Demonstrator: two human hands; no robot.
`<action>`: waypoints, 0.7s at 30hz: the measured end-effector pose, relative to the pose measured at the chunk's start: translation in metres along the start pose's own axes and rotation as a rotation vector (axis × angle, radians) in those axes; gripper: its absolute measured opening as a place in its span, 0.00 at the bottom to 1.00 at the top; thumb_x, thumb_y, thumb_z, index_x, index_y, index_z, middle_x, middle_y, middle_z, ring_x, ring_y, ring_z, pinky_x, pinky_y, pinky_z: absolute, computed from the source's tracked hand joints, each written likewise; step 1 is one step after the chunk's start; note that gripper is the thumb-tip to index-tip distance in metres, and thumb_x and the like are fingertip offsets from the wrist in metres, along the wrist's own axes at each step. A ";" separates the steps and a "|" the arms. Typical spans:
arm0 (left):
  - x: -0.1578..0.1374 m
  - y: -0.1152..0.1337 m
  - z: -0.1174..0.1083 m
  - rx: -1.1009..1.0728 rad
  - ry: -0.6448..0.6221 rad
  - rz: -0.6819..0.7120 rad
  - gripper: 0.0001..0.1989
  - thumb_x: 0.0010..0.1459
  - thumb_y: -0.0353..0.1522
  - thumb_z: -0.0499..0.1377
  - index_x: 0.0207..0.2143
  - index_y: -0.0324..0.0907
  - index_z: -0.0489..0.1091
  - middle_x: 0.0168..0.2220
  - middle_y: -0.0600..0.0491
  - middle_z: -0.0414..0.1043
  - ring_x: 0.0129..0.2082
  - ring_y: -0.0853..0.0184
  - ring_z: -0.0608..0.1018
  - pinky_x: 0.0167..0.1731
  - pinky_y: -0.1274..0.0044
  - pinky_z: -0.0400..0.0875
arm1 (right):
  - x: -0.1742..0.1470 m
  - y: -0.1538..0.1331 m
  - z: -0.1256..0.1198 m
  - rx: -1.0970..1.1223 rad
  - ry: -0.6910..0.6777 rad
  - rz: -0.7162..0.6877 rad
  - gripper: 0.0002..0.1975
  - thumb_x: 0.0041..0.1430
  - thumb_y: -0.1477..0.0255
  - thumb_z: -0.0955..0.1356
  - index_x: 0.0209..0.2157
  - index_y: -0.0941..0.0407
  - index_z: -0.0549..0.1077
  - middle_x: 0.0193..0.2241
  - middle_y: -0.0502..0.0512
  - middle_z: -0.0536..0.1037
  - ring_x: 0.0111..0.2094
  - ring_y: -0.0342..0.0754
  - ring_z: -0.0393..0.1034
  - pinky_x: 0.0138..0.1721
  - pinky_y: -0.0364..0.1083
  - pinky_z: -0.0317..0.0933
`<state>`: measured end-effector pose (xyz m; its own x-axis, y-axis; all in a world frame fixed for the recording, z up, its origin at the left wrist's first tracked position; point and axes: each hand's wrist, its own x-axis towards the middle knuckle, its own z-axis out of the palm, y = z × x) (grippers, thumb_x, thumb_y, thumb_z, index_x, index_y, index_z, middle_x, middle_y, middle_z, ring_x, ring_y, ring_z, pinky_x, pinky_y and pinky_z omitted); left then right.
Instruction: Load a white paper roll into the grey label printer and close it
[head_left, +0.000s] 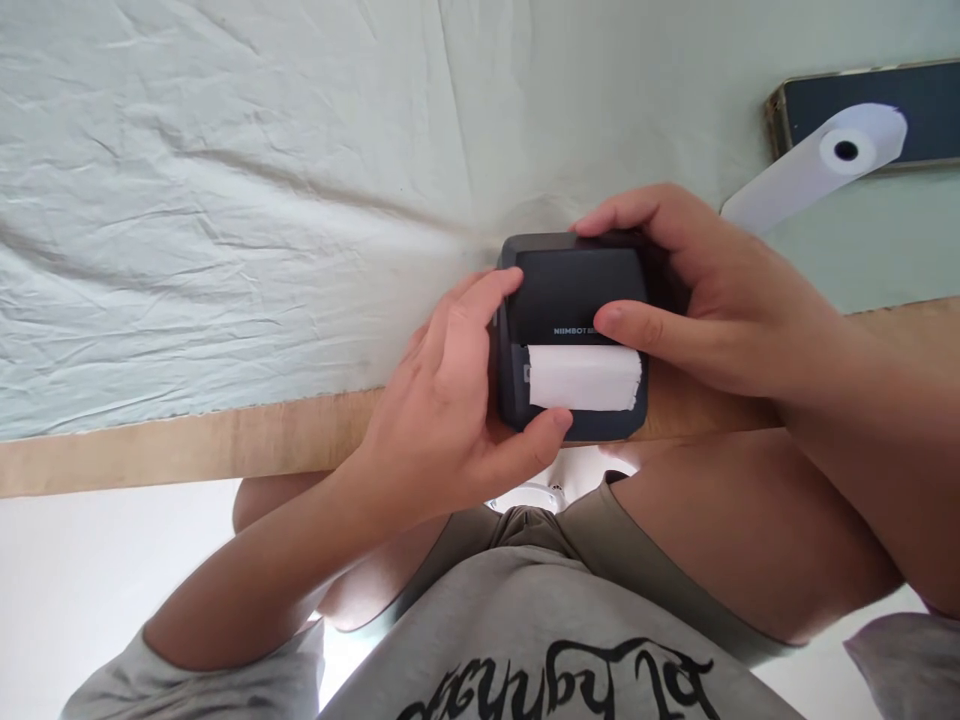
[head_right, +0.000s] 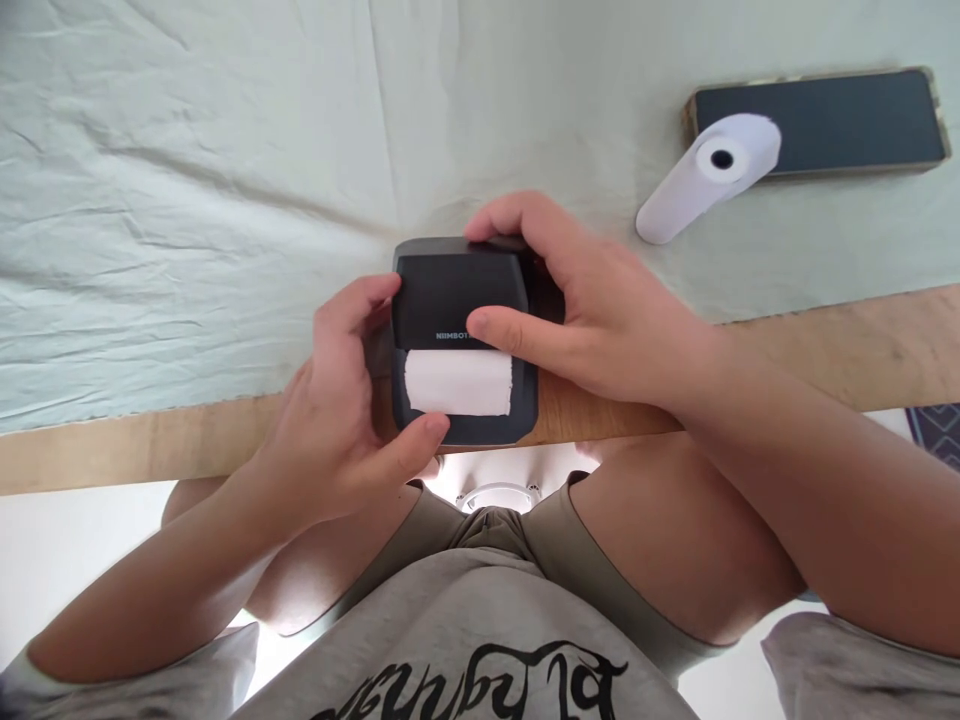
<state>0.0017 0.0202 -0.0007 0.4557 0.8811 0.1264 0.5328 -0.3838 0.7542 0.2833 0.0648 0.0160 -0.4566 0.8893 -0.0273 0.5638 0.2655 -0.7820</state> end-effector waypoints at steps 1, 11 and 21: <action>-0.003 -0.002 0.000 0.014 -0.032 0.047 0.44 0.72 0.56 0.66 0.80 0.51 0.56 0.81 0.37 0.67 0.81 0.37 0.73 0.77 0.41 0.75 | -0.002 0.001 0.001 -0.002 0.019 -0.008 0.30 0.75 0.46 0.70 0.68 0.48 0.71 0.62 0.58 0.77 0.56 0.49 0.75 0.58 0.54 0.79; -0.030 -0.001 0.006 0.121 0.001 0.155 0.53 0.79 0.56 0.65 0.89 0.53 0.38 0.85 0.35 0.63 0.81 0.39 0.74 0.75 0.47 0.81 | -0.014 0.005 0.000 -0.064 0.103 -0.052 0.32 0.77 0.41 0.68 0.70 0.45 0.68 0.68 0.61 0.73 0.65 0.53 0.77 0.63 0.58 0.81; -0.032 -0.002 0.024 0.244 0.134 0.234 0.56 0.80 0.59 0.62 0.90 0.44 0.33 0.81 0.30 0.68 0.78 0.40 0.78 0.71 0.51 0.84 | -0.018 0.005 -0.007 -0.046 0.127 0.106 0.41 0.76 0.30 0.60 0.73 0.43 0.68 0.60 0.58 0.82 0.70 0.59 0.77 0.71 0.67 0.75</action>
<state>0.0028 -0.0140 -0.0215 0.4961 0.7840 0.3731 0.5869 -0.6195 0.5212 0.2993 0.0529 0.0172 -0.3035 0.9525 -0.0269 0.6366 0.1817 -0.7495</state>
